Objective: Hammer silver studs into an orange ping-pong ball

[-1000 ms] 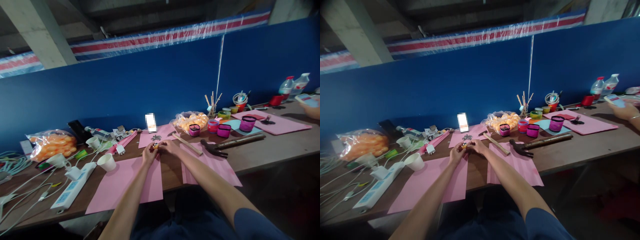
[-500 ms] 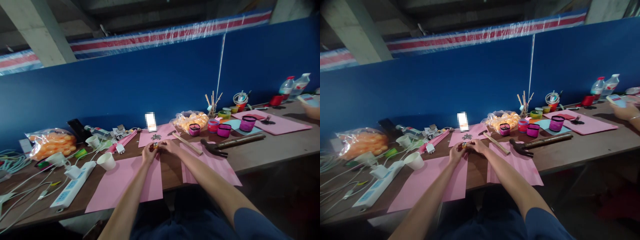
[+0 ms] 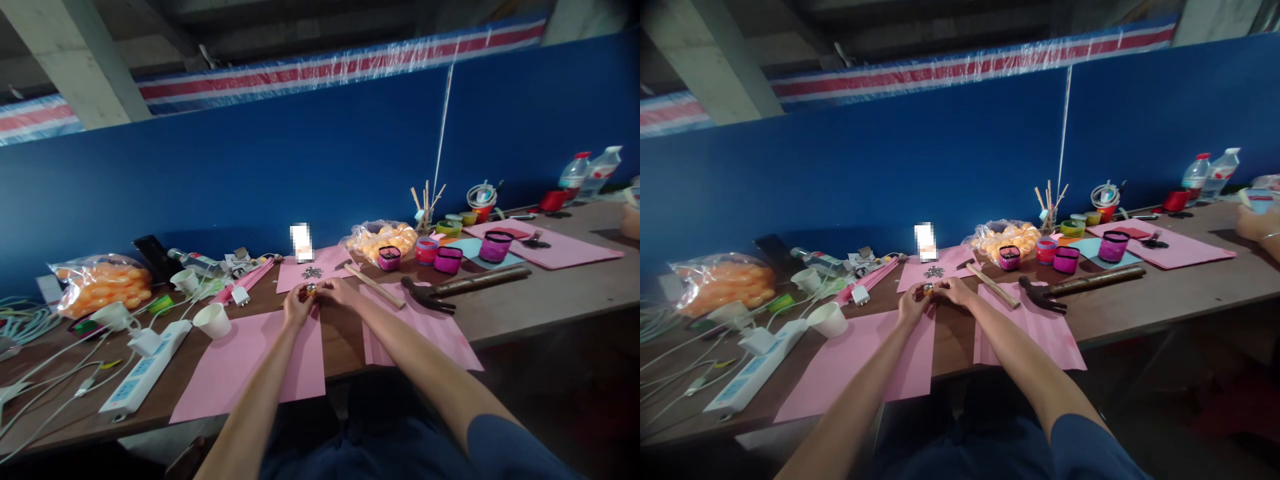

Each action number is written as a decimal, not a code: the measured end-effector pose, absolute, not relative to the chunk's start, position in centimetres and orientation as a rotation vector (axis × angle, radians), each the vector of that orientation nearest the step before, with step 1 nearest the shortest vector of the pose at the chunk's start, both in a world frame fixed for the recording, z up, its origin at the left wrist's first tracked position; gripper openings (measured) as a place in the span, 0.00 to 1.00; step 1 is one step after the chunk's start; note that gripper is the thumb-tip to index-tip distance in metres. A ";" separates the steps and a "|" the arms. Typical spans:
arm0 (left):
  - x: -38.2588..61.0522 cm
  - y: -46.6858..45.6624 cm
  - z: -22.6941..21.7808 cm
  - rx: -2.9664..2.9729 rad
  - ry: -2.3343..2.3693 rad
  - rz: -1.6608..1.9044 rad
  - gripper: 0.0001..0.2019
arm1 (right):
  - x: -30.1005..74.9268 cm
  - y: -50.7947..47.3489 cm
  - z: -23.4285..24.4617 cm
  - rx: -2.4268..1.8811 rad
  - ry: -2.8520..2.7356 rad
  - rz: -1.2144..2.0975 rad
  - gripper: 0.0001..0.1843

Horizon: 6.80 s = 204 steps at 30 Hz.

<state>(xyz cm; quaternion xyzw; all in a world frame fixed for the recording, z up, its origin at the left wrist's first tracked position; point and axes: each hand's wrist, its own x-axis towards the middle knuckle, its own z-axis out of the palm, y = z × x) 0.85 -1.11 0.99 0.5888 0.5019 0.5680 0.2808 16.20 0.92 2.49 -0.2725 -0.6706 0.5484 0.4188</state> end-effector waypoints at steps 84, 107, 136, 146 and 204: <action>0.4 -0.3 0.0 1.643 1.461 1.520 0.17 | 15.7 2.5 1.5 -0.835 -1.757 1.233 0.18; 0.8 -1.3 1.3 1.673 1.472 1.489 0.14 | 15.7 2.3 1.4 -0.843 -1.742 1.083 0.15; 0.5 -1.5 1.6 1.829 1.508 1.384 0.14 | 15.8 2.2 1.2 -0.682 -1.909 1.051 0.20; 0.3 -1.1 1.1 1.752 1.509 1.439 0.16 | 15.8 2.2 1.1 -0.672 -1.851 1.094 0.20; 0.7 -1.9 2.1 1.672 1.380 1.446 0.15 | 15.6 0.8 2.2 -0.600 -1.739 1.308 0.20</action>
